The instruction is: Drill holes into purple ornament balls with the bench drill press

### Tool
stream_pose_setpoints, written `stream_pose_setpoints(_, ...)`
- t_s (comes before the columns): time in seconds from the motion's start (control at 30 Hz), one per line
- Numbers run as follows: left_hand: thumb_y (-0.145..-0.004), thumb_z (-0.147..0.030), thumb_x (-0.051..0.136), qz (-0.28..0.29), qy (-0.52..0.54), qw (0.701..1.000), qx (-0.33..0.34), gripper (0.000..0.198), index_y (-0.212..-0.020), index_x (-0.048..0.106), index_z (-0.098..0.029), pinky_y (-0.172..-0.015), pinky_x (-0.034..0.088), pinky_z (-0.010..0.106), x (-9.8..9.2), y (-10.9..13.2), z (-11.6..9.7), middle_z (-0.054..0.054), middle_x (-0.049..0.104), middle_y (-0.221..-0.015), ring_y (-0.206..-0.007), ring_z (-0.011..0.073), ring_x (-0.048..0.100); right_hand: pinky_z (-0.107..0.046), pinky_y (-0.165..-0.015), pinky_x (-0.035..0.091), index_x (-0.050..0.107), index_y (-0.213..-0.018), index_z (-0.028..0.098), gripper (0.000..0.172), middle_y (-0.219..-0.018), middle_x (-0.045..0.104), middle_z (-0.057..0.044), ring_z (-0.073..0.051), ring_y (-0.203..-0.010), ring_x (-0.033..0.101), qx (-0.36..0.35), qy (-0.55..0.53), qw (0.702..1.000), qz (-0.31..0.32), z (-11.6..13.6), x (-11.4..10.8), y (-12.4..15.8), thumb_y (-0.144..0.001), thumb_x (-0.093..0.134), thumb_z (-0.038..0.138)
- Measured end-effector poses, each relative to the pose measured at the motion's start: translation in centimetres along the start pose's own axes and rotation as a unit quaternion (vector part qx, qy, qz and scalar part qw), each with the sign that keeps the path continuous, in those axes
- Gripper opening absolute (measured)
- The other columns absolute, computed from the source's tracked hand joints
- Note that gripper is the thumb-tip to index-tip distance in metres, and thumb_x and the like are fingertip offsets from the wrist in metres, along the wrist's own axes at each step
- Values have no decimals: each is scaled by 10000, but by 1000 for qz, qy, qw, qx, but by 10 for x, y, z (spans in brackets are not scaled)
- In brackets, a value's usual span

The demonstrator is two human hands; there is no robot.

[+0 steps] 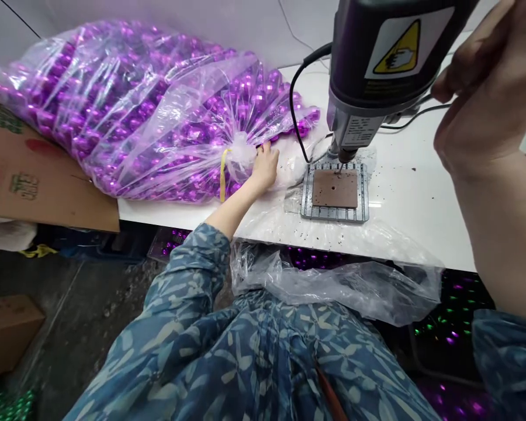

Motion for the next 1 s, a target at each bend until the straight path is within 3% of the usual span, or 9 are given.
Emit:
stream_pose_setpoints(0.1, -823, -30, 730, 8, -29, 999, -23, 178, -920, 712, -178, -1313, 316, 614, 14, -20, 3, 219, 672, -1409, -1621, 457, 363, -300, -475, 237, 344, -585, 198, 782, -519, 306, 24, -73, -445, 421, -58, 4, 998, -15, 9, -3, 0, -697, 737, 866)
stream_pose_setpoints(0.2, -776, -24, 767, 20, -10, 1000, -18, 227, -951, 724, -162, -1313, 316, 639, 16, -22, -2, 214, 704, -1357, -1609, 470, 405, -329, -455, 230, 303, -597, 223, 820, -512, 301, 36, -83, -439, 397, -61, -3, 998, -26, 8, -3, 0, -622, 683, 948)
stream_pose_setpoints(0.3, -799, -76, 811, 22, 46, 998, -22, 241, -1003, 748, -189, -1249, 461, 539, 0, -11, -5, 178, 737, -1281, -1496, 421, 566, -349, -457, 250, 326, -654, 255, 767, -503, 290, 54, -91, -436, 359, -69, -7, 998, -9, 11, 1, 1, -657, 695, 928)
stream_pose_setpoints(0.37, -892, -209, 831, 44, 159, 985, -52, 245, -1127, 759, -221, -1115, 585, 433, -10, 4, -3, 130, 762, -1183, -1317, 331, 707, -349, -465, 249, 336, -648, 254, 746, -502, 290, 50, -95, -438, 364, -74, -15, 997, -8, 12, 0, 2, -675, 712, 898)
stream_pose_setpoints(0.47, -1012, -445, 779, 121, 374, 910, -131, 355, -1299, 722, -243, -925, 673, 347, -4, 38, -2, 93, 791, -1066, -1065, 234, 795, -310, -483, 239, 361, -608, 212, 740, -514, 314, 33, -84, -450, 406, -66, -17, 997, -21, 10, -3, 3, -720, 733, 842)
stream_pose_setpoints(0.6, -1017, -507, 795, 182, 522, 805, -215, 436, -1309, 718, -192, -874, 707, 358, 18, 79, -7, 131, 799, -1065, -1053, 253, 819, -258, -516, 211, 370, -617, 175, 656, -531, 326, 29, -51, -467, 429, -46, -4, 998, -31, 5, -5, 4, -911, 748, 623)
stream_pose_setpoints(0.7, -1022, -517, 794, 196, 560, 768, -243, 443, -1319, 727, -196, -880, 708, 374, 39, 96, -13, 141, 798, -1093, -1066, 260, 818, -254, -519, 218, 369, -617, 171, 626, -537, 336, 24, -49, -475, 440, -50, 0, 998, -33, 4, -7, 4, -953, 729, 556)
stream_pose_setpoints(0.8, -1061, -453, 755, 198, 594, 730, -273, 342, -1310, 739, -218, -904, 699, 355, 60, 106, -18, 126, 807, -1150, -1090, 237, 810, -252, -509, 226, 382, -635, 175, 662, -534, 327, 33, -57, -468, 435, -56, -19, 998, -33, 3, -10, 4, -863, 755, 672)
stream_pose_setpoints(1.0, -1002, -178, 786, 188, 633, 686, -306, 258, -1257, 773, -213, -1184, 612, 457, 78, 116, -28, 95, 811, -1285, -1296, 239, 755, -250, -477, 310, 343, -615, 198, 709, -534, 320, 46, -48, -467, 441, -56, 5, 998, 0, 11, 2, 4, -714, 687, 810)
Point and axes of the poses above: each hand's wrist, its own y-axis away from the middle knuckle, its own x-axis out of the palm, z = x × y, the point moved 10 cm from there along -y, towards the middle knuckle
